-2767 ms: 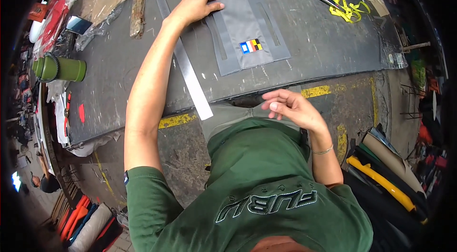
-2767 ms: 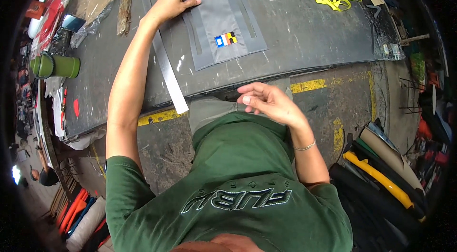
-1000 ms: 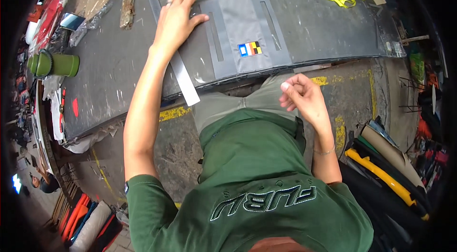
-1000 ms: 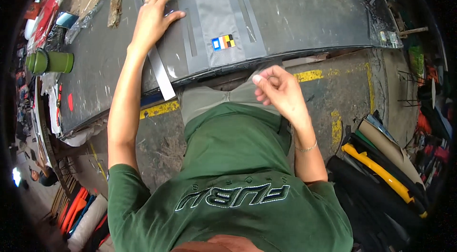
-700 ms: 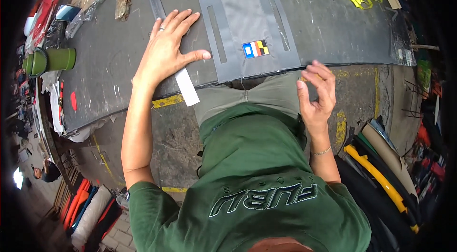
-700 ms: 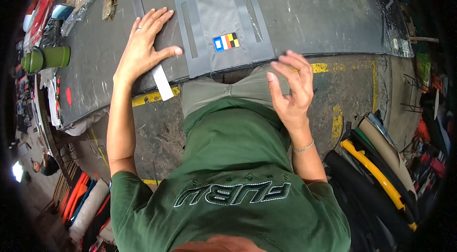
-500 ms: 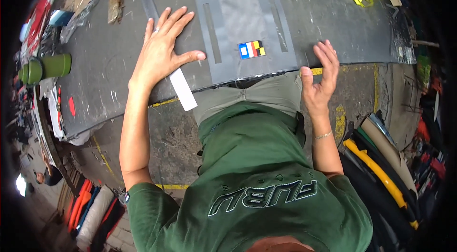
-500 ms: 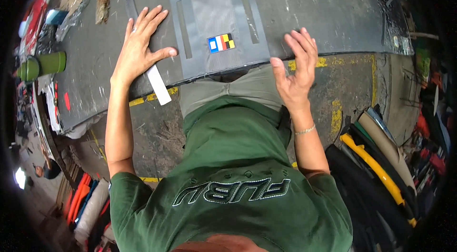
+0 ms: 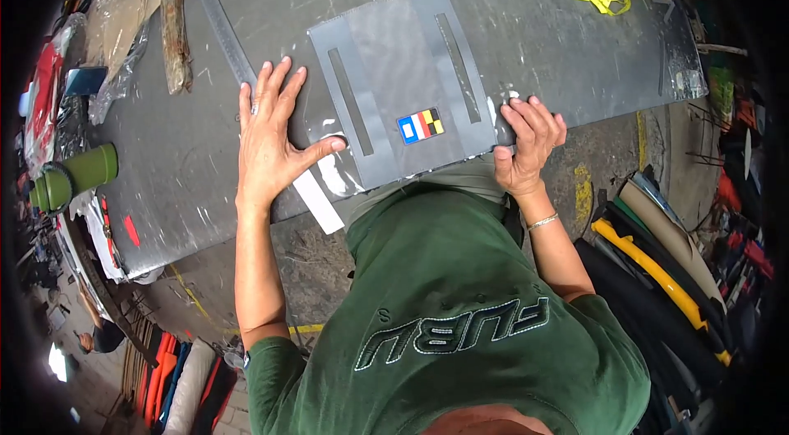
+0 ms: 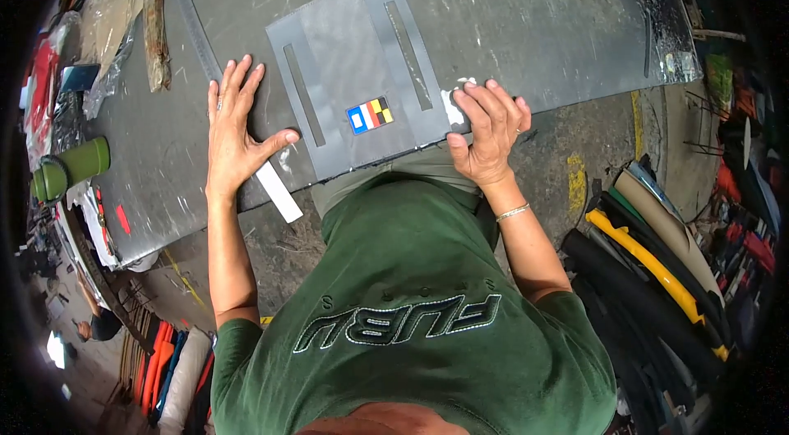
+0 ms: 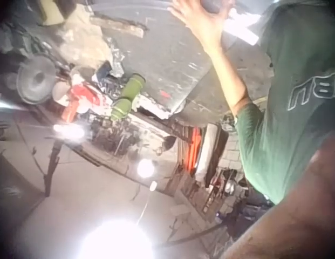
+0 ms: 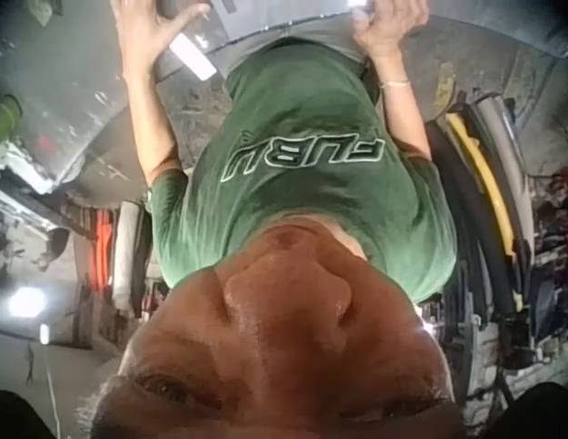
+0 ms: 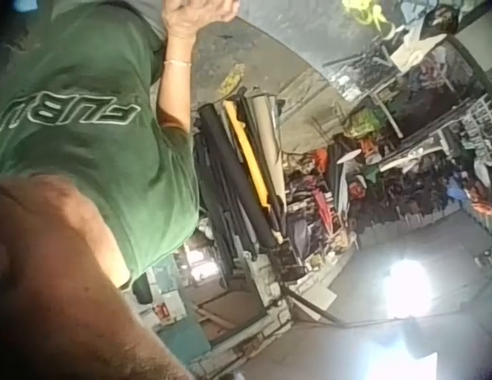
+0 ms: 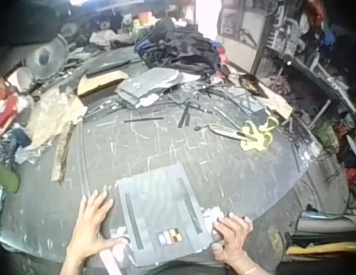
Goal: Cutting rectangular slots into a piece of grey fabric using a utility knife and a metal ruler.
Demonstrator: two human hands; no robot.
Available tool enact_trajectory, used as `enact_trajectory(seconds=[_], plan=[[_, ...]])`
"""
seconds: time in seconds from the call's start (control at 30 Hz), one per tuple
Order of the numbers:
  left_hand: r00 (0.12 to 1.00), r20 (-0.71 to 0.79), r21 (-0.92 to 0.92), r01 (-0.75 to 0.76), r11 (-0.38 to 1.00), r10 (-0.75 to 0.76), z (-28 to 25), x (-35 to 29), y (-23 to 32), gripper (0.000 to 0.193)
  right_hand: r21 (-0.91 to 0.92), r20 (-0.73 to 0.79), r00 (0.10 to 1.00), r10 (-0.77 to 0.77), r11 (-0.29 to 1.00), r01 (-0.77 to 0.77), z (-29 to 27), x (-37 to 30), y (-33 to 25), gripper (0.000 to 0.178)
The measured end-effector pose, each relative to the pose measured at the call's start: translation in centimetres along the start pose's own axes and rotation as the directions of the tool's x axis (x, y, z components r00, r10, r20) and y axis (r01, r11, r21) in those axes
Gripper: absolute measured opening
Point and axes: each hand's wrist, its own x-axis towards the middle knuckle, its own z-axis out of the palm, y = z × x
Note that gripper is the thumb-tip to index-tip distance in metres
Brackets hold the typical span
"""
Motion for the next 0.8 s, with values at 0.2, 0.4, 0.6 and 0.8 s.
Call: enact_trajectory(seconds=[0.2, 0.4, 0.6, 0.8], plan=[[0.999, 0.032, 0.027, 0.022, 0.999, -0.023, -0.4, -0.2, 0.0, 0.112, 0.066, 0.014, 1.000, 0.022, 0.998, -0.023, -0.1, 0.2, 0.0, 0.065], [1.000, 0.010, 0.006, 0.003, 1.000, -0.004, -0.2, -0.1, -0.1, 0.112, 0.095, 0.049, 0.999, 0.000, 0.995, -0.005, -1.2, 0.5, 0.0, 0.081], [0.999, 0.022, 0.128, -0.040, 0.991, 0.037, -0.5, -0.9, 0.7, 0.110, 0.441, -0.054, 0.994, 0.092, 0.896, -0.059, -4.1, -0.9, -2.4, 0.072], [0.996, 0.039, 0.131, -0.087, 0.988, 0.083, 0.6, -2.6, 5.0, 0.110, 0.536, 0.688, 0.630, 0.360, 0.333, -0.776, -5.8, -6.7, -5.0, 0.056]])
